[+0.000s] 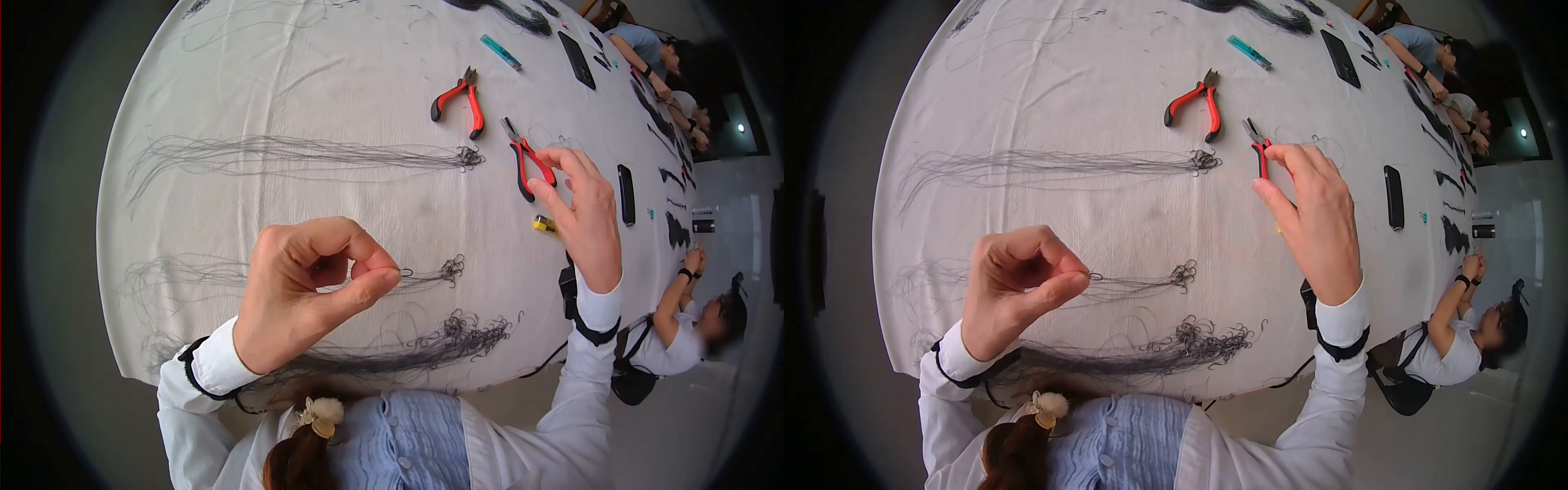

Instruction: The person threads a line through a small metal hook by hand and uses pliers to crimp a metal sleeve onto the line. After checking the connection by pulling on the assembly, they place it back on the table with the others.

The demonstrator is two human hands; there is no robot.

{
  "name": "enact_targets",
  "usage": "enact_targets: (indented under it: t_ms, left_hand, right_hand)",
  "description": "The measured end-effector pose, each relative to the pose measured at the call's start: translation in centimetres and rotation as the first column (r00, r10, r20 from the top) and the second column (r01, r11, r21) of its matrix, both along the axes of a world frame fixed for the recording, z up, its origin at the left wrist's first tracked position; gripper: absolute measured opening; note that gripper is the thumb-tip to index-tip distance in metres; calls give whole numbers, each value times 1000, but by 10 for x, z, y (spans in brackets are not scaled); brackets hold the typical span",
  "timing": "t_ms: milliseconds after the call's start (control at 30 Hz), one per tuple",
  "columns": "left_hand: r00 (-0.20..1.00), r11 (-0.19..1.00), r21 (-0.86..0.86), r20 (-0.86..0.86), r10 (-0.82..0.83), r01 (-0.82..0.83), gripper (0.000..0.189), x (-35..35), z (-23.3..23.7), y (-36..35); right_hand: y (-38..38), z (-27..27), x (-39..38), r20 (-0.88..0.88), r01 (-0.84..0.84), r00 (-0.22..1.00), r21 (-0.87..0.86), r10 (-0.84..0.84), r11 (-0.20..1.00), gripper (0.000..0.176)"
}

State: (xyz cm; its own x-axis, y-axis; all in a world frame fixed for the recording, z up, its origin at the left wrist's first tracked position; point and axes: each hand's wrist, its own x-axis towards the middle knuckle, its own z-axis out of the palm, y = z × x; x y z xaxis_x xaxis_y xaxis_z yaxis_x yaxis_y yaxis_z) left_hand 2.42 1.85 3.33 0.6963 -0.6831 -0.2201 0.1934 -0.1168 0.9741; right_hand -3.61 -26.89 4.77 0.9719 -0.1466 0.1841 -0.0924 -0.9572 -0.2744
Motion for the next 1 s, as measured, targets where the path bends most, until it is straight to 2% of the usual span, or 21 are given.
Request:
enact_targets:
  t_ms: [67, 167, 300, 367, 433, 500, 533, 567, 600, 633, 667, 700, 733, 767, 800, 867, 900, 933, 1000]
  left_hand:
    - [1000, 999, 38, 25, -6, 5, 12, 0, 1, -1]
    - [1000, 996, 90, 29, 7, -9, 13, 0, 1, -2]
    - [997, 992, 125, 73, 12, -21, 13, 2, 9, -1]
    - [997, 989, 148, 79, -3, -8, 13, 2, 7, 0]
    - [978, 999, 27, 204, 36, -43, 8, 0, -5, -1]
    - [962, 998, -16, 265, 68, -66, 8, -1, -7, -3]
    - [941, 995, -59, 325, 98, -83, 7, -2, -8, -3]
    - [942, 994, -59, 319, 105, -91, 7, -2, -8, -2]
    - [935, 998, -26, 348, 70, -66, 10, 0, -7, -2]
    - [926, 999, 9, 375, 35, -42, 12, 1, -7, -1]
    - [929, 999, 10, 369, 44, -51, 12, 2, -7, -1]
    - [930, 999, -4, 365, 47, -49, 10, 1, -7, -1]
    - [931, 999, -17, 361, 50, -47, 8, 1, -8, -1]
    - [933, 998, -16, 357, 55, -53, 8, 1, -6, -1]
    - [910, 999, 30, 414, 26, -42, 6, 1, -3, 0]
    - [884, 997, 74, 467, -6, -32, 4, 0, -1, -1]
    - [887, 998, 55, 463, 6, -35, 3, -2, -1, -2]
    - [889, 999, 37, 457, 19, -40, 2, -3, -1, -2]
    - [874, 999, 32, 486, 11, -30, 3, -3, -2, -2]
  right_hand:
    - [-32, -18, 3, -75, 89, 992, -173, -103, 981, 42]
    - [-50, -45, 8, -138, 37, 988, -259, -75, 965, 49]
    - [-49, -51, 18, -234, 64, 966, -208, -113, 976, 51]
    - [-47, -51, 17, -255, 34, 962, -254, -101, 967, 45]
    - [-44, -46, 16, -272, 29, 957, -248, -99, 968, 41]
    - [-45, -36, 16, -286, 16, 954, -245, -88, 969, 38]
    - [-52, -28, 14, -374, 105, 923, 20, -90, 994, 36]
    - [-54, -21, 11, -461, 212, 885, 272, -67, 939, 34]
    - [-47, -15, 7, -466, 206, 883, 271, -59, 940, 34]
    - [-34, -8, -2, -449, 276, 893, 611, 37, 742, 34]
    - [-22, -2, -9, -400, 319, 909, 848, 116, 423, 34]
    - [-8, 3, -15, -406, 321, 905, 846, 125, 425, 34]
    - [6, 7, -20, -236, 60, 962, 676, 139, 734, 37]
    - [16, 10, -23, -70, -182, 973, 358, 220, 916, 40]
    - [21, 11, -26, -74, -182, 972, 359, 223, 915, 40]
    - [28, 16, -31, 153, -456, 878, -24, 454, 889, 50]
    - [31, 20, -31, 169, -501, 843, -102, 511, 860, 57]
    - [34, 24, -32, 166, -502, 843, -100, 512, 859, 57]
    - [40, 29, -32, 128, -527, 814, -249, 567, 813, 57]
